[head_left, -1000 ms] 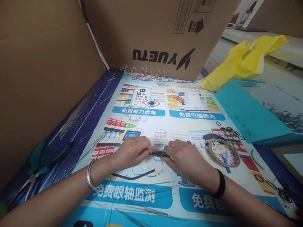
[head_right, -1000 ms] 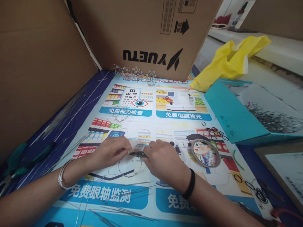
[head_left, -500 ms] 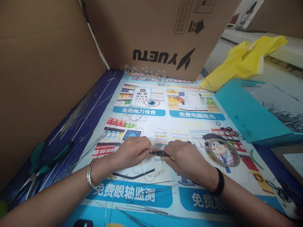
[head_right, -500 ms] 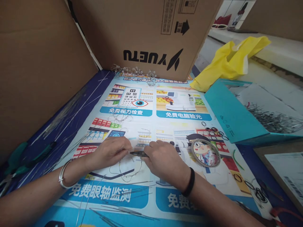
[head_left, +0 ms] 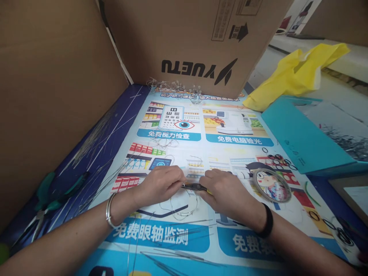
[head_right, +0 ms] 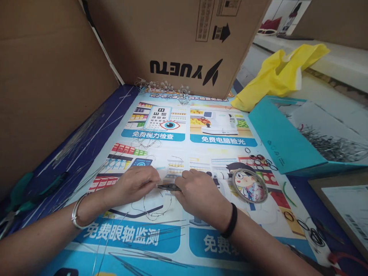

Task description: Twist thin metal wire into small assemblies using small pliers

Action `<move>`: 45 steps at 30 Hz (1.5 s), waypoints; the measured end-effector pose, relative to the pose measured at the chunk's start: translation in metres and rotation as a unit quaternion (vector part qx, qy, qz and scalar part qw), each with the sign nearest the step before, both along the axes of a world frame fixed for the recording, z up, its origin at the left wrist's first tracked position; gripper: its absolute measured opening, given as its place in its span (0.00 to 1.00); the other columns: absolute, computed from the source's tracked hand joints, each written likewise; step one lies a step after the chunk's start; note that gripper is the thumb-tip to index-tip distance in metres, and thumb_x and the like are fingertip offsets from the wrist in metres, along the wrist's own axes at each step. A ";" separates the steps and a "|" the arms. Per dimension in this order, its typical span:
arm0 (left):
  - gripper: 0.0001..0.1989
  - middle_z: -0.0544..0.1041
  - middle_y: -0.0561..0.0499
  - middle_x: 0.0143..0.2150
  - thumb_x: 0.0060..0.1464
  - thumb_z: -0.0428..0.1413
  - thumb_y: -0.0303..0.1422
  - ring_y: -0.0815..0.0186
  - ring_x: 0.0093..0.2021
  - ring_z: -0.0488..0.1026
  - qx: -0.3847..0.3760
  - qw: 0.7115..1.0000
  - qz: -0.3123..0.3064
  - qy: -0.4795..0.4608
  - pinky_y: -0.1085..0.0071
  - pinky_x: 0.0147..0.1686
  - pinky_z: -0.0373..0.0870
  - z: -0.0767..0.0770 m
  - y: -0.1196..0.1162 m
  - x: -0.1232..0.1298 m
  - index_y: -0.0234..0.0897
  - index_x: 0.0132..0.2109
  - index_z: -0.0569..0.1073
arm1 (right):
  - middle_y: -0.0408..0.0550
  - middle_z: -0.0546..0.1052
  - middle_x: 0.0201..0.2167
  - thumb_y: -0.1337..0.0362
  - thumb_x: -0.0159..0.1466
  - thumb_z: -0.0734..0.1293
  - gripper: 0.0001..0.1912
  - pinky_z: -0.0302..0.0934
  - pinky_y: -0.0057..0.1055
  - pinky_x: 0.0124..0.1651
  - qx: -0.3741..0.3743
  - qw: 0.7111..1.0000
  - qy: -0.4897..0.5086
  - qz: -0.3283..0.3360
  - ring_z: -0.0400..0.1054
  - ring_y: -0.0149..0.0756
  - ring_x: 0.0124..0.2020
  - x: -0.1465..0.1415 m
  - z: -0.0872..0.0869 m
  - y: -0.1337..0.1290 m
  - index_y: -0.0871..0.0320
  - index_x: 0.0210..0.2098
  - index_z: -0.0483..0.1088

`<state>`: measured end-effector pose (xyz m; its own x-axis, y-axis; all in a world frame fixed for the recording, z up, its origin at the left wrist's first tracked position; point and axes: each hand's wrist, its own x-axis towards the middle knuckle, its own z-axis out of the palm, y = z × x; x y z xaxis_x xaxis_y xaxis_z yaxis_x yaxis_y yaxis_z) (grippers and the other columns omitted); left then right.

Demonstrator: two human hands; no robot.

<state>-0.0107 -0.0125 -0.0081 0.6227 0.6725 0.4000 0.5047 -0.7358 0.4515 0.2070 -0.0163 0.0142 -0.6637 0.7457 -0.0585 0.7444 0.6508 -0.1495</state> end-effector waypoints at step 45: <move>0.06 0.74 0.52 0.29 0.55 0.47 0.25 0.69 0.28 0.69 0.015 0.998 0.030 0.049 0.73 0.28 0.64 0.002 0.000 -0.002 0.36 0.35 0.68 | 0.48 0.73 0.31 0.61 0.62 0.61 0.08 0.52 0.30 0.34 -0.034 0.999 -0.033 -0.024 0.65 0.37 0.34 0.010 0.011 0.000 0.57 0.31 0.68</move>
